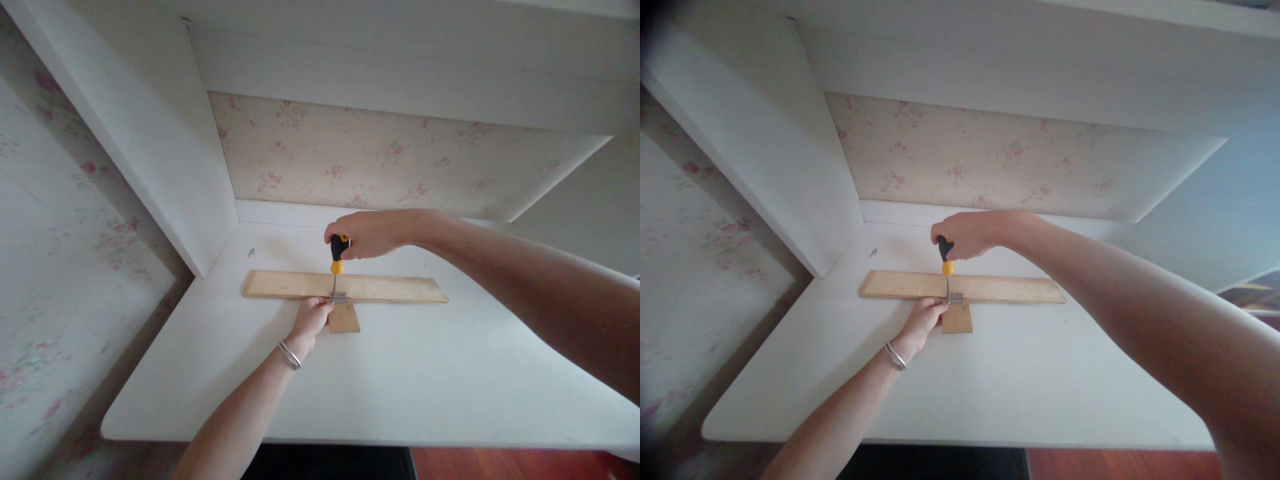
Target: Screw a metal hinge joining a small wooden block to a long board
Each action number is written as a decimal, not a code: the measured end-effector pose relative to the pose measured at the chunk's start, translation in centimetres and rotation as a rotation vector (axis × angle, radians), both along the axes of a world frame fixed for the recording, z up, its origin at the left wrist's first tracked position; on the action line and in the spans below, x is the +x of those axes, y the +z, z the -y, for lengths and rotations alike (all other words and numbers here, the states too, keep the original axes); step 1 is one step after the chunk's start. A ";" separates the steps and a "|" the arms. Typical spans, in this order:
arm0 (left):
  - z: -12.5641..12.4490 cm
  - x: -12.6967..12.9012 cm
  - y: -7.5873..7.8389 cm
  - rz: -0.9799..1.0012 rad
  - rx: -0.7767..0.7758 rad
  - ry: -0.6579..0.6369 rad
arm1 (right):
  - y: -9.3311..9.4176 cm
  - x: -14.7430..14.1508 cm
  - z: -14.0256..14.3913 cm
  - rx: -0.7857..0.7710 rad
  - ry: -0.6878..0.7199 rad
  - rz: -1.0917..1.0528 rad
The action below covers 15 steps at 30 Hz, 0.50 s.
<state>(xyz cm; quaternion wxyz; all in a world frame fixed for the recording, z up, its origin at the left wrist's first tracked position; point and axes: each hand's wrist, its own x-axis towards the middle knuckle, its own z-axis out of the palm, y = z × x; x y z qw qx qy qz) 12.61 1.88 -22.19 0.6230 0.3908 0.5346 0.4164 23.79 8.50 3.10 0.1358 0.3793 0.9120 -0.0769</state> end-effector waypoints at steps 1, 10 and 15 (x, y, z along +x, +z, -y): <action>0.0 0.0 0.0 -0.006 0.001 -0.003 | 0.0 0.0 0.0 -0.006 -0.029 0.028; 0.0 0.0 0.3 0.014 -0.003 0.009 | 0.0 0.0 0.1 -0.041 -0.120 0.048; 0.0 0.0 0.1 -0.004 0.003 0.017 | 0.0 -0.1 0.1 -0.075 -0.116 -0.010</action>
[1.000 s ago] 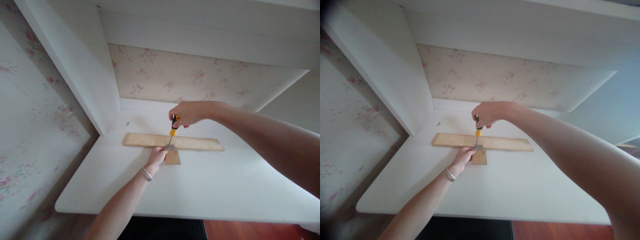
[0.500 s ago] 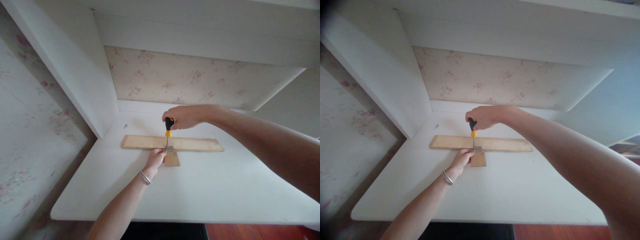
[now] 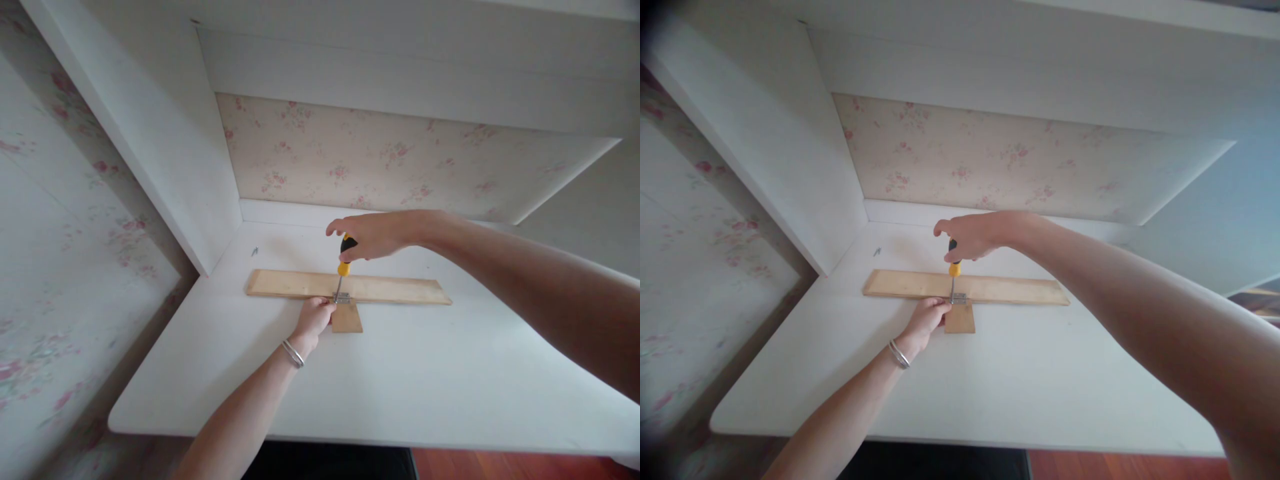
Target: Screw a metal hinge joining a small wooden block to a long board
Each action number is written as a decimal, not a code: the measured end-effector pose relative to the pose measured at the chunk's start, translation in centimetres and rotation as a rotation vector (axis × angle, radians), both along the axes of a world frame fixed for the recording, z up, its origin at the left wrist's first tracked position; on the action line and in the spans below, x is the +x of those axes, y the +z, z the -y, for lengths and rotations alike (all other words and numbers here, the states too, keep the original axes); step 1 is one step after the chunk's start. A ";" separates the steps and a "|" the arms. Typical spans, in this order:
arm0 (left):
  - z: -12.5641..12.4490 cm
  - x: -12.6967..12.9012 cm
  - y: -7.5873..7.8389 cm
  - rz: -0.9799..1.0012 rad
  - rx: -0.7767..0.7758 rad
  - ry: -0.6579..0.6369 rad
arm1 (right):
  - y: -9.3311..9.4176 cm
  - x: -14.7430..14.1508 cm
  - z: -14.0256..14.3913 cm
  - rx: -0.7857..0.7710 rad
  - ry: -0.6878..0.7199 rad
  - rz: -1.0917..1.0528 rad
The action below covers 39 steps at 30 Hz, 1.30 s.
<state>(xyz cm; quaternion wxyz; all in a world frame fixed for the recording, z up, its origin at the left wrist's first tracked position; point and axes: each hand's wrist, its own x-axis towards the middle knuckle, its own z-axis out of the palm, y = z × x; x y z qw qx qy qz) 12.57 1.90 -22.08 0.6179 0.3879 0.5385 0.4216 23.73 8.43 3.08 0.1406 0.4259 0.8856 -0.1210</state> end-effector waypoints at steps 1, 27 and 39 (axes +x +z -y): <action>0.0 0.0 -0.1 0.005 -0.003 -0.001 | -0.1 0.0 0.0 -0.015 0.015 -0.007; 0.1 0.1 0.3 0.033 -0.017 0.005 | 0.4 0.8 -0.3 -0.120 -0.009 -0.034; 0.1 0.1 0.2 0.029 -0.010 0.003 | 0.2 1.0 -0.4 -0.001 -0.037 0.024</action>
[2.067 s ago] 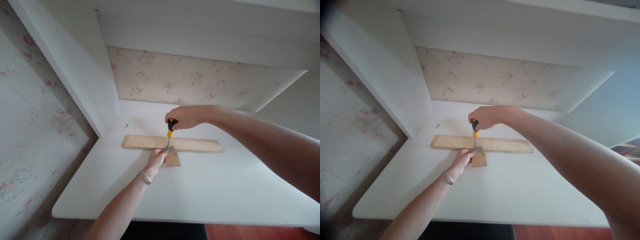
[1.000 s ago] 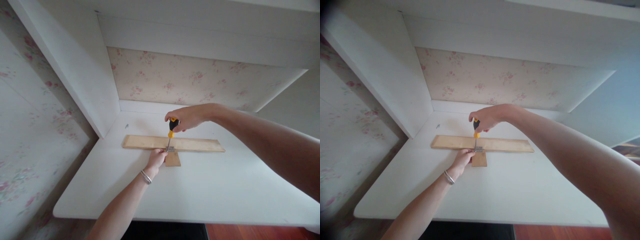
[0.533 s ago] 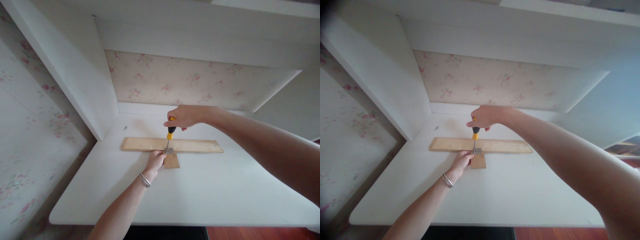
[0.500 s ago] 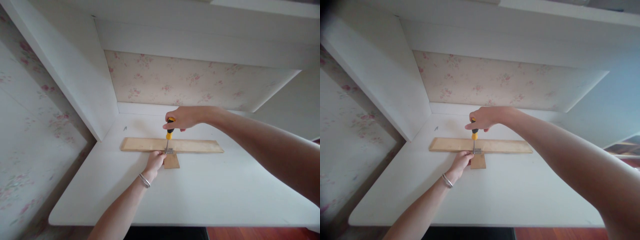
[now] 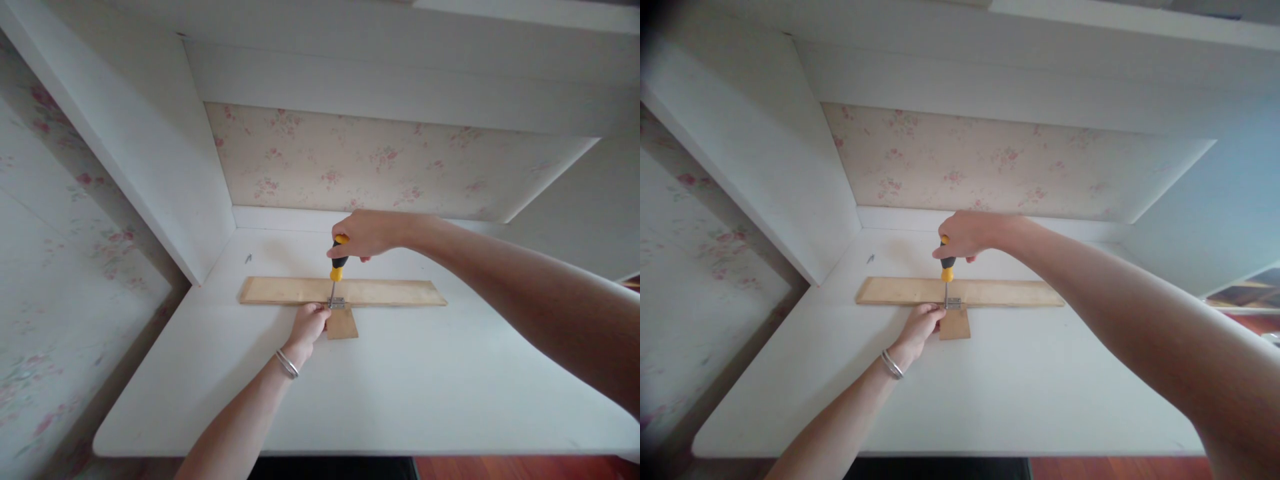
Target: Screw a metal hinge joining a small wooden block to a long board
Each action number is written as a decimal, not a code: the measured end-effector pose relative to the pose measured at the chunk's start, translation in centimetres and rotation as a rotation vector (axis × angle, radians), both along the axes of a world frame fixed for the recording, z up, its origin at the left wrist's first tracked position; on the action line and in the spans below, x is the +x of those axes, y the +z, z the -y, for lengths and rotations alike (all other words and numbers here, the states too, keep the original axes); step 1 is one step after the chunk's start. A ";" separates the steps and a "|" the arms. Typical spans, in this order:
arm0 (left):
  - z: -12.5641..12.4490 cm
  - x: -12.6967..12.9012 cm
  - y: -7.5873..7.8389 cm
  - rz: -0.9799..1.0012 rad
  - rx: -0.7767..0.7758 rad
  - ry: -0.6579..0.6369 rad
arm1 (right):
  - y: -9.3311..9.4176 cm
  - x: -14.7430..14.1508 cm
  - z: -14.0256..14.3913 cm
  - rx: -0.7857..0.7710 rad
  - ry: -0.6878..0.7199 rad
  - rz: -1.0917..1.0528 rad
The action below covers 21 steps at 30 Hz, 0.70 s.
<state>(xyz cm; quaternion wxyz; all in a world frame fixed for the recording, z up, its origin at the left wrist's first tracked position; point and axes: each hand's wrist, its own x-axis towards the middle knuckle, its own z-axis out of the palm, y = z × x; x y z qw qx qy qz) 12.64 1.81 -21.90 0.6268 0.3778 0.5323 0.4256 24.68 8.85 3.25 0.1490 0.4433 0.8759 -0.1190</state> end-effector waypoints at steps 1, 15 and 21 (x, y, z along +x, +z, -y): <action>0.0 0.0 -0.1 0.003 -0.004 -0.002 | -0.1 0.0 -0.1 0.017 0.006 -0.004; 0.0 0.0 -0.3 -0.014 0.017 -0.011 | -0.5 -0.2 0.2 -0.004 0.087 0.002; 0.1 0.0 0.2 0.032 0.007 0.001 | -0.4 0.3 0.6 -0.099 0.072 -0.075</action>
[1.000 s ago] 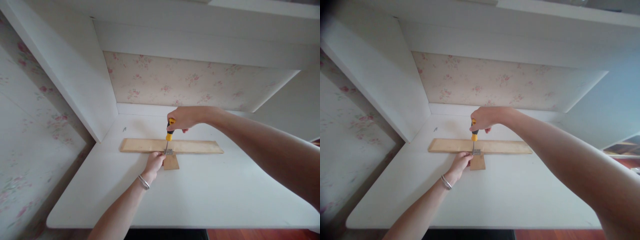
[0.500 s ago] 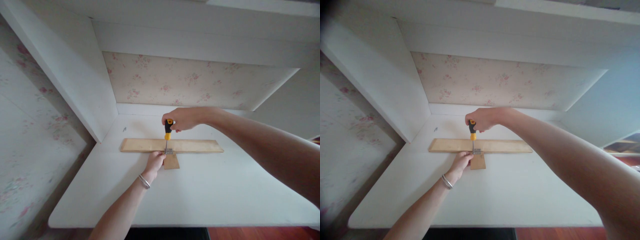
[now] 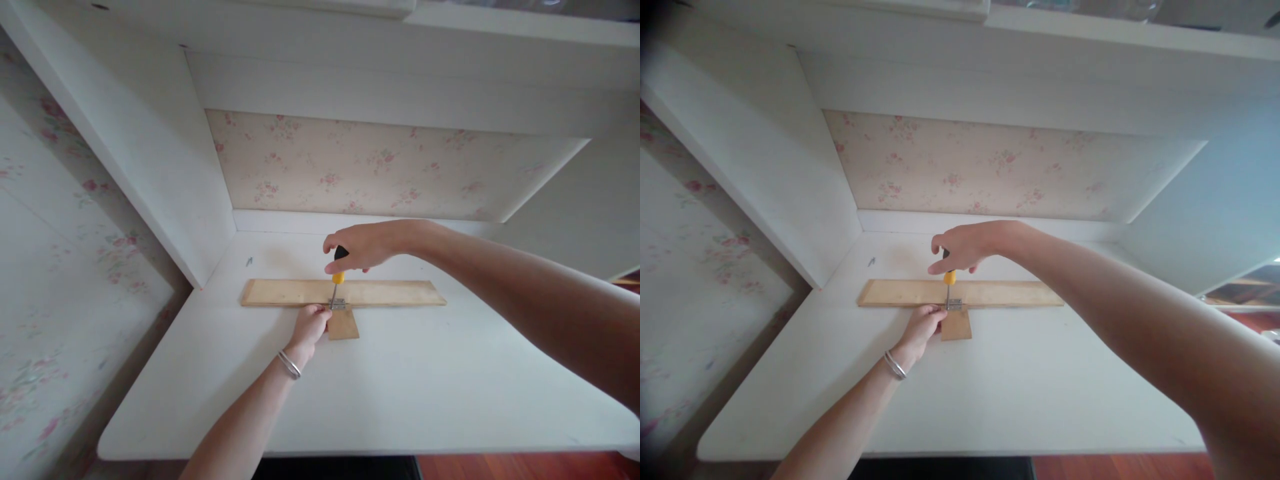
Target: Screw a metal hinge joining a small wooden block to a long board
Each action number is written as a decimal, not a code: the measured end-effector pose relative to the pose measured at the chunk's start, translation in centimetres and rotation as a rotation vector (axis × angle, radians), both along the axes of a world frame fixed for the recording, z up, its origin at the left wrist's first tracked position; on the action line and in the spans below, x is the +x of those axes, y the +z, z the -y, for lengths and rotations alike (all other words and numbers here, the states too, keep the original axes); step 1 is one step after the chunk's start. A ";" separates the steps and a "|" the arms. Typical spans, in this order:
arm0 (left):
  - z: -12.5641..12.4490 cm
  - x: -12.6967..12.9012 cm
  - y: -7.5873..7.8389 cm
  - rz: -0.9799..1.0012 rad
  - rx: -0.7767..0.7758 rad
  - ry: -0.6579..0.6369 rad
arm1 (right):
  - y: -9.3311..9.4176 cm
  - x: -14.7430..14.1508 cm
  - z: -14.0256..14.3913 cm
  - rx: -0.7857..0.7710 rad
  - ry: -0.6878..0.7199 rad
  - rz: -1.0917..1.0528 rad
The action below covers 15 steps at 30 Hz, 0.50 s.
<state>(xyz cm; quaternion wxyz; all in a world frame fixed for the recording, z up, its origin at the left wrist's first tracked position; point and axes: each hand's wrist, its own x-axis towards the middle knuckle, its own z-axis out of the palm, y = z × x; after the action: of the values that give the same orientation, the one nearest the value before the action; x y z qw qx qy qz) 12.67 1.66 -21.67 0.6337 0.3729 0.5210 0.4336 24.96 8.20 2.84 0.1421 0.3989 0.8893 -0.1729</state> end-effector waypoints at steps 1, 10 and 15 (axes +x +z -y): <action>0.0 0.0 0.0 0.005 -0.003 0.000 | 0.1 0.0 0.1 -0.030 0.014 -0.011; -0.1 0.0 -0.5 -0.016 0.002 0.003 | -1.1 -2.1 1.2 0.336 -0.127 0.211; -0.2 -0.1 -0.7 -0.035 0.008 -0.009 | -0.6 -1.5 2.5 0.539 -0.133 0.168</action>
<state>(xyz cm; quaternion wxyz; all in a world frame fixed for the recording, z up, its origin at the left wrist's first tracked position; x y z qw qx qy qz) 12.60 1.89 -22.39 0.6250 0.3854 0.5283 0.4262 23.42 5.66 2.20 0.0926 0.4926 0.8601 0.0946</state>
